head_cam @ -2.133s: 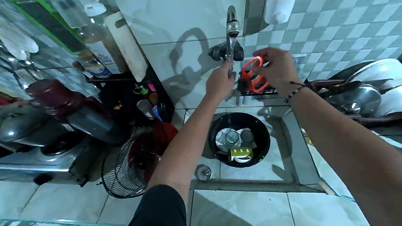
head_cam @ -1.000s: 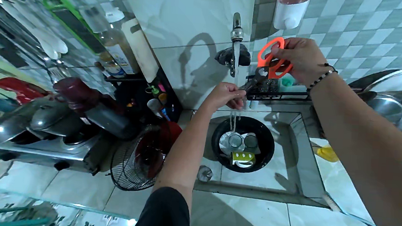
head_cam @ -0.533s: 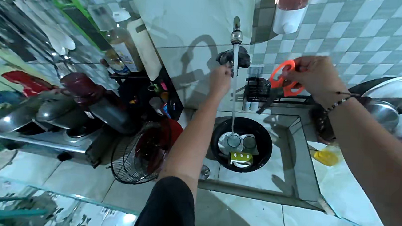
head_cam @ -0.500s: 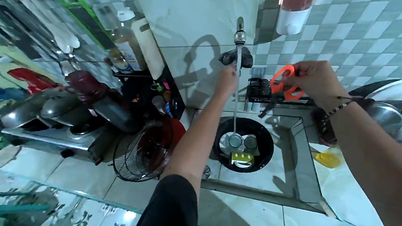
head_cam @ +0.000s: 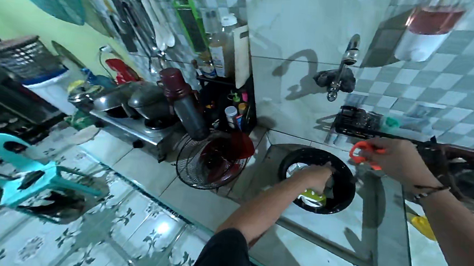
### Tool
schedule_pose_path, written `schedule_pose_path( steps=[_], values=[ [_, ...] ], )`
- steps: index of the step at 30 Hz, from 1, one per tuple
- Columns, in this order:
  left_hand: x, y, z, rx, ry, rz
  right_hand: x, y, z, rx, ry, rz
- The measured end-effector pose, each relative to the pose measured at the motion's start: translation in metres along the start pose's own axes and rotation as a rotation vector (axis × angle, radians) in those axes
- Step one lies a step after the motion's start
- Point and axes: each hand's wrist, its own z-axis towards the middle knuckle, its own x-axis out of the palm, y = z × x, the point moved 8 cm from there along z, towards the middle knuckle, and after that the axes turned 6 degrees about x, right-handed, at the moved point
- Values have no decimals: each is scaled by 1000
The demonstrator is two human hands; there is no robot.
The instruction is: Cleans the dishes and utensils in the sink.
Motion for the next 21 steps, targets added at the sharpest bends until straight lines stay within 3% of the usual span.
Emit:
schedule_pose_path(
  steps=[2, 6, 8, 11, 15, 18, 21],
  values=[
    [9, 2, -4, 47, -56, -124, -8, 0, -6, 22, -91, 80],
    [2, -4, -19, 7, -284, -244, 9, 12, -16, -14, -54, 73],
    [-2, -8, -26, 18, -323, -279, 7, 22, -23, -8, -123, 129],
    [-8, -15, -44, 59, -350, -270, 18, 42, -30, -53, -77, 118],
    [-27, -13, -65, 202, -449, -332, 18, 75, -36, -37, -159, 122],
    [-36, 6, -78, 296, -360, -520, 27, 102, -33, -58, -230, 167],
    [-56, 41, -99, 279, -237, -663, 46, 126, -29, -67, -347, 229]
  ],
)
